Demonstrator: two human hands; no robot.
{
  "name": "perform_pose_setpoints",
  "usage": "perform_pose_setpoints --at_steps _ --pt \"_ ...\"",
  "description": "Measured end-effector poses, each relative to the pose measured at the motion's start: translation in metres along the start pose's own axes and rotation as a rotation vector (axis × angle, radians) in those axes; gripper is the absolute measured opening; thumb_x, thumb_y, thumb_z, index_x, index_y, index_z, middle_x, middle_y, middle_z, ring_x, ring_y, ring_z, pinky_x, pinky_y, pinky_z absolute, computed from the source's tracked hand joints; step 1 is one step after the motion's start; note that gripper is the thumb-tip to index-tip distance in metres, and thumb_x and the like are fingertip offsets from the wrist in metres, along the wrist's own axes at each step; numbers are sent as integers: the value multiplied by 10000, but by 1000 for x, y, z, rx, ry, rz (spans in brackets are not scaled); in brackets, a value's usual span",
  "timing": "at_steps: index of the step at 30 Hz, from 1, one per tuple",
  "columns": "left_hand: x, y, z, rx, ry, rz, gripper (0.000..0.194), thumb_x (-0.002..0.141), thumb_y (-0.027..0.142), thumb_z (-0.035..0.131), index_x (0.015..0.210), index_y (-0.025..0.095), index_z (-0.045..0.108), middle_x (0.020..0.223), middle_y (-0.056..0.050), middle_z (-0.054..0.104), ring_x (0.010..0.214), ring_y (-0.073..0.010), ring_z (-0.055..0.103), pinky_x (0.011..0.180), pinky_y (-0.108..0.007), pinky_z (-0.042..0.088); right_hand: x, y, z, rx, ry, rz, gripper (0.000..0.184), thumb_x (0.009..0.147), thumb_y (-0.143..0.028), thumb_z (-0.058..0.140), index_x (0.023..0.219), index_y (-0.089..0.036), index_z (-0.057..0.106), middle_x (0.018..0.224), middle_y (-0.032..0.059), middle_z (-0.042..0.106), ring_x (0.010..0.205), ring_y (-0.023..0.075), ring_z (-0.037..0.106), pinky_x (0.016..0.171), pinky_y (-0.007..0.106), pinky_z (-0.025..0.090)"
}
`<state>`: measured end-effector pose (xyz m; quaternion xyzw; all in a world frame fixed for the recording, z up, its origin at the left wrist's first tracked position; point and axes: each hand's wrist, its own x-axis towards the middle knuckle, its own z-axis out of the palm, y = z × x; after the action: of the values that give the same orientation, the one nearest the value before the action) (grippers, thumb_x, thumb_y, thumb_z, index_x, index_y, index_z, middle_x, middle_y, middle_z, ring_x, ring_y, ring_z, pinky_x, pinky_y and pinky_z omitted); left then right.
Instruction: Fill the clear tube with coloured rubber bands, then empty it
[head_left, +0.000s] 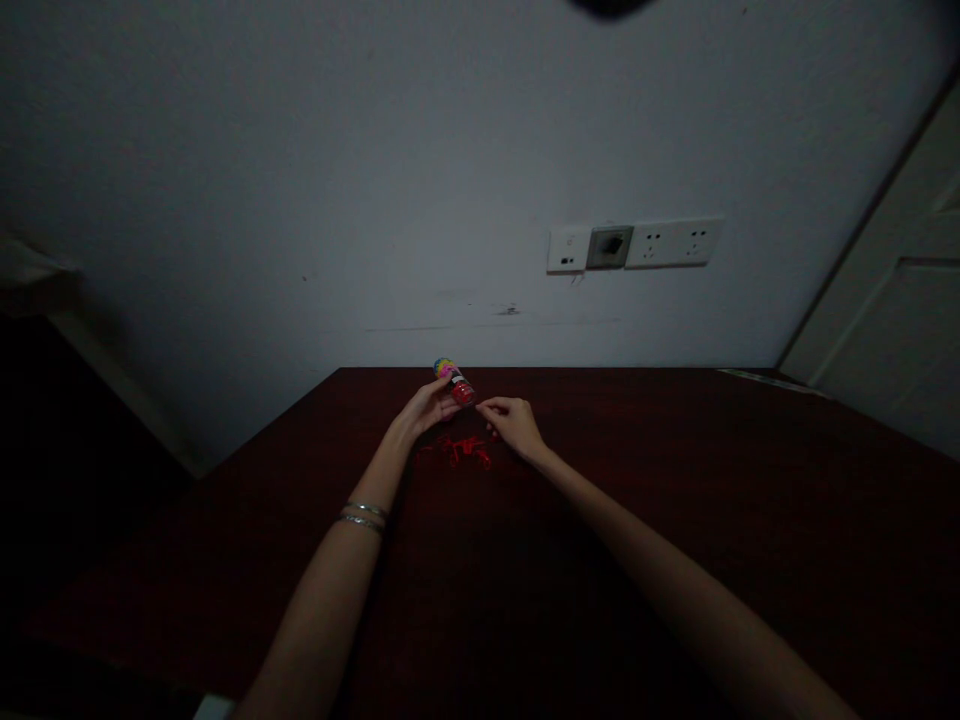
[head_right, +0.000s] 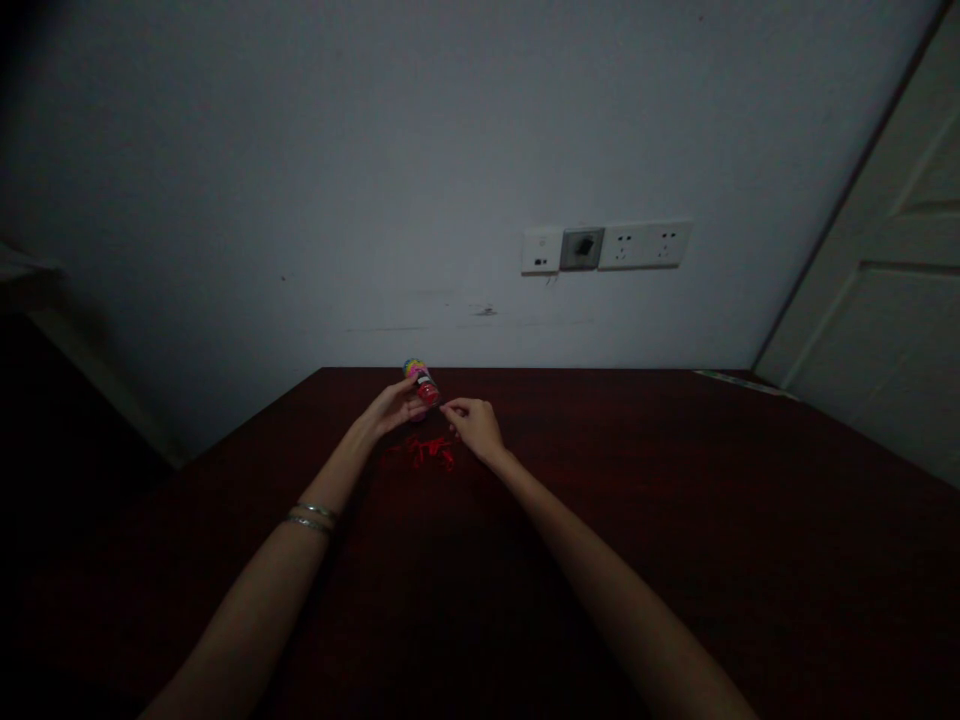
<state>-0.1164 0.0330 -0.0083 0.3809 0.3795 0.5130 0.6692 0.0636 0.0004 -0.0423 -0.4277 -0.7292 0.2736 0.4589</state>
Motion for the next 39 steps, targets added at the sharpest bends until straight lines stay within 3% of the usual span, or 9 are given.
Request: perform_pose_setpoints --at_steps 2,5,10,13,20,30,34,39 --pt "-2 0 0 -55 -1 -45 161 805 248 547 876 108 584 766 -114 654 691 -183 648 674 -293 521 -4 -7 -1 -131 74 -49 316 826 -398 465 916 -187 681 601 24 629 543 135 570 556 234 433" --pt "-5 1 1 -108 -49 -73 153 830 230 502 863 101 576 790 -121 655 726 -183 647 696 -296 516 -11 -19 -5 -275 118 -167 294 845 -374 452 976 -232 674 825 48 671 730 160 605 690 257 437" --pt "-5 2 0 -156 -72 -63 151 843 227 478 855 105 567 786 -111 651 716 -170 644 694 -286 516 -22 -41 -5 -456 31 -305 353 851 -264 404 1167 -275 562 1140 41 567 884 180 583 741 287 444" --pt "-2 1 -5 -181 -62 -63 169 844 251 477 836 109 568 744 -98 646 683 -161 640 673 -274 520 -25 -52 -1 -559 -47 -291 472 829 -210 391 1293 -286 427 1273 40 477 929 211 576 728 317 461" --pt "5 -1 -12 -215 -50 -45 167 835 255 484 828 114 574 748 -93 649 690 -156 640 672 -269 522 -27 -63 8 -621 -111 -186 579 817 -240 364 1385 -267 253 1392 74 333 985 275 555 752 408 472" --pt "4 -4 -13 -238 -43 -23 173 827 254 492 847 104 576 770 -108 650 708 -155 643 678 -259 522 -25 -63 16 -525 -187 -76 761 741 -208 466 1415 -292 123 1480 33 151 1089 308 481 803 461 461" --pt "2 -6 -11 -237 -44 -22 172 830 239 473 816 103 576 763 -109 651 699 -158 642 656 -258 518 -19 -57 20 -329 -221 -52 765 714 -187 502 1408 -264 188 1476 37 167 1185 308 412 904 480 418" --pt "-3 -4 -5 -221 -42 -10 189 824 241 479 861 89 586 757 -112 650 685 -159 639 641 -259 516 -8 -41 29 -35 -196 -81 765 657 -85 510 1381 -198 290 1463 78 207 1295 234 291 1050 375 290"
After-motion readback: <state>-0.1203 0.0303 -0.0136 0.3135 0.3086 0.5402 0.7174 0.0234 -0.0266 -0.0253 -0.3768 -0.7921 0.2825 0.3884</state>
